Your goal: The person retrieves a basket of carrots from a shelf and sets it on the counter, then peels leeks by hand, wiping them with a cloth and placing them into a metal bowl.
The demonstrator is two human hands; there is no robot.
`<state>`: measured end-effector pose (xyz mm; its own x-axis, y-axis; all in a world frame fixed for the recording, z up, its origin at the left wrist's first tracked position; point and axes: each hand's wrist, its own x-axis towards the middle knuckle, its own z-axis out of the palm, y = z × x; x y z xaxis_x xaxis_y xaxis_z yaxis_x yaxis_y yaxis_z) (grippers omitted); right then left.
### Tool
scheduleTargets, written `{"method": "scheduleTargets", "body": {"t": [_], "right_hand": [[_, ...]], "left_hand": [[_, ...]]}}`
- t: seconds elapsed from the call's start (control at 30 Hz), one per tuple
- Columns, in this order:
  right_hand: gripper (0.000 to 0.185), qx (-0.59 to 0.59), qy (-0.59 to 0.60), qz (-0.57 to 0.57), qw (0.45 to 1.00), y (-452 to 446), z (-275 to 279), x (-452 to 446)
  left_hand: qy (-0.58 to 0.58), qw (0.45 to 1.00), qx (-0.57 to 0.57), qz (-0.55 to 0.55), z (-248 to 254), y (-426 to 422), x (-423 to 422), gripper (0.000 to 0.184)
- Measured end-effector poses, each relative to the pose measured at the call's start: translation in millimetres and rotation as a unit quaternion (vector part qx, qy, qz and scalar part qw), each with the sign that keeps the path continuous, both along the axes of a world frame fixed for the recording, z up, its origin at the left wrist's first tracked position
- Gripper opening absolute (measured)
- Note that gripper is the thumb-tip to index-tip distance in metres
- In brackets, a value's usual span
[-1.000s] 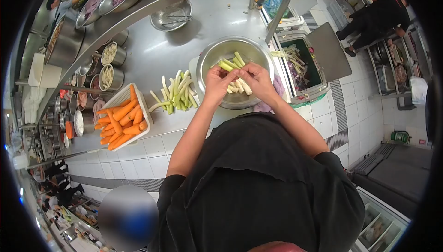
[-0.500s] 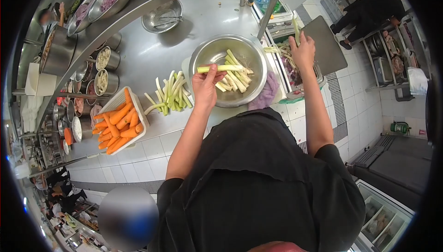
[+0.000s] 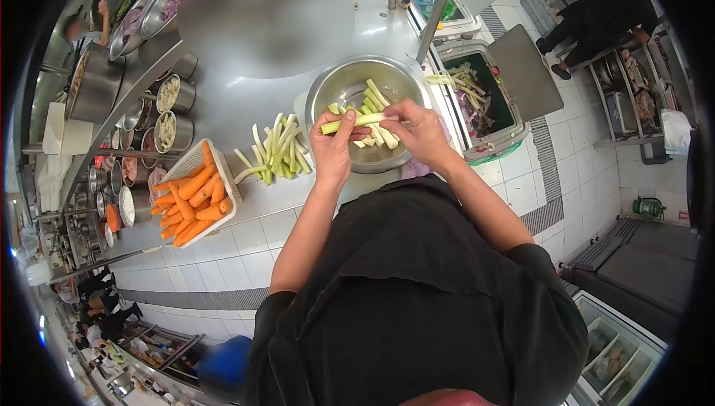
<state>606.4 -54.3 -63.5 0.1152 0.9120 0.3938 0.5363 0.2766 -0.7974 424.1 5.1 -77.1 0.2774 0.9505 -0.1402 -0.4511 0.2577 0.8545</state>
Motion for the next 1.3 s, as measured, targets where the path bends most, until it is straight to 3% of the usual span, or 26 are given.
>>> {"method": "scheduleTargets", "body": {"t": [0.1,0.2,0.27,0.4,0.47,0.5,0.57,0.6,0.67,0.7,0.77,0.8,0.87,0.9,0.97,1.0,1.03,1.07,1.1,1.13,1.17,1.23,1.27,1.3], "right_hand": [[0.024,-0.083,-0.010,-0.002,0.997,-1,4,2],[0.025,-0.027,-0.077,-0.001,0.997,-4,-1,6],[0.025,0.020,-0.102,0.025,0.994,-5,-7,11],[0.027,-0.015,-0.088,-0.011,0.996,-13,-10,32],[0.026,-0.131,-0.172,-0.159,0.963,-11,-8,55],[0.026,-0.131,-0.172,-0.159,0.963,-16,-11,64],[0.035,-0.216,-0.290,-0.177,0.915,-29,-24,83],[0.040,-0.316,-0.246,-0.137,0.906,-34,-40,90],[0.043,-0.328,-0.244,-0.050,0.911,-50,-77,90],[0.043,-0.328,-0.246,-0.051,0.911,-58,-95,82],[0.047,-0.082,-0.406,-0.049,0.909,-75,-127,63],[0.047,-0.081,-0.406,-0.048,0.909,-82,-140,64],[0.049,-0.191,-0.148,-0.141,0.960,-95,-160,73],[0.049,-0.190,-0.146,-0.139,0.961,-102,-151,70],[0.049,-0.061,0.001,-0.174,0.983,-110,-86,68],[0.049,-0.008,-0.043,-0.100,0.994,-100,-41,57],[0.049,-0.014,-0.040,-0.100,0.994,-91,-16,39],[0.049,-0.015,-0.116,-0.019,0.993,-79,4,22],[0.049,-0.015,-0.194,0.063,0.979,-72,13,14],[0.051,-0.133,-0.165,0.080,0.974,-72,-1,12],[0.051,-0.132,-0.165,0.079,0.974,-75,-18,17],[0.052,-0.138,-0.033,0.013,0.990,-80,-50,45],[0.055,-0.106,0.011,-0.056,0.993,-87,-57,55],[0.055,-0.109,0.012,-0.056,0.992,-89,-71,61]], "left_hand": [[0.023,0.999,0.039,-0.024,2,-3,-5,0.018],[0.047,0.997,0.061,-0.028,2,-4,-11,0.018],[0.177,0.973,0.126,-0.080,0,-1,-20,0.019],[0.139,0.984,0.022,-0.110,-11,1,-34,0.018],[0.067,0.993,-0.031,-0.097,-18,3,-44,0.017],[0.068,0.992,-0.031,-0.097,-20,3,-49,0.017],[0.064,0.997,-0.037,-0.019,-24,4,-57,0.018],[0.064,0.997,-0.045,-0.026,-32,8,-67,0.018],[0.037,0.998,-0.050,-0.009,-40,10,-80,0.019],[0.010,0.998,-0.055,0.006,-43,11,-83,0.019],[0.045,0.998,-0.044,0.002,-43,8,-85,0.020],[0.121,0.992,-0.034,-0.009,-39,5,-82,0.020],[0.224,0.973,-0.005,-0.054,-42,-1,-80,0.020],[0.263,0.960,0.010,-0.100,-47,-4,-78,0.019],[0.291,0.938,0.047,-0.184,-46,-12,-61,0.017],[0.281,0.930,0.065,-0.230,-39,-20,-45,0.017],[0.244,0.927,0.096,-0.268,-37,-29,-30,0.016],[0.204,0.921,0.133,-0.304,-37,-32,-14,0.016],[0.253,0.882,0.264,-0.297,-48,-32,-2,0.016],[0.294,0.862,0.274,-0.309,-32,-30,-1,0.016],[0.336,0.839,0.283,-0.321,-14,-26,-4,0.016],[0.193,0.943,0.053,-0.266,-9,-25,-30,0.015],[0.219,0.954,0.095,-0.179,-14,-21,-51,0.016],[0.243,0.956,0.134,-0.092,-25,-16,-76,0.017]]}}
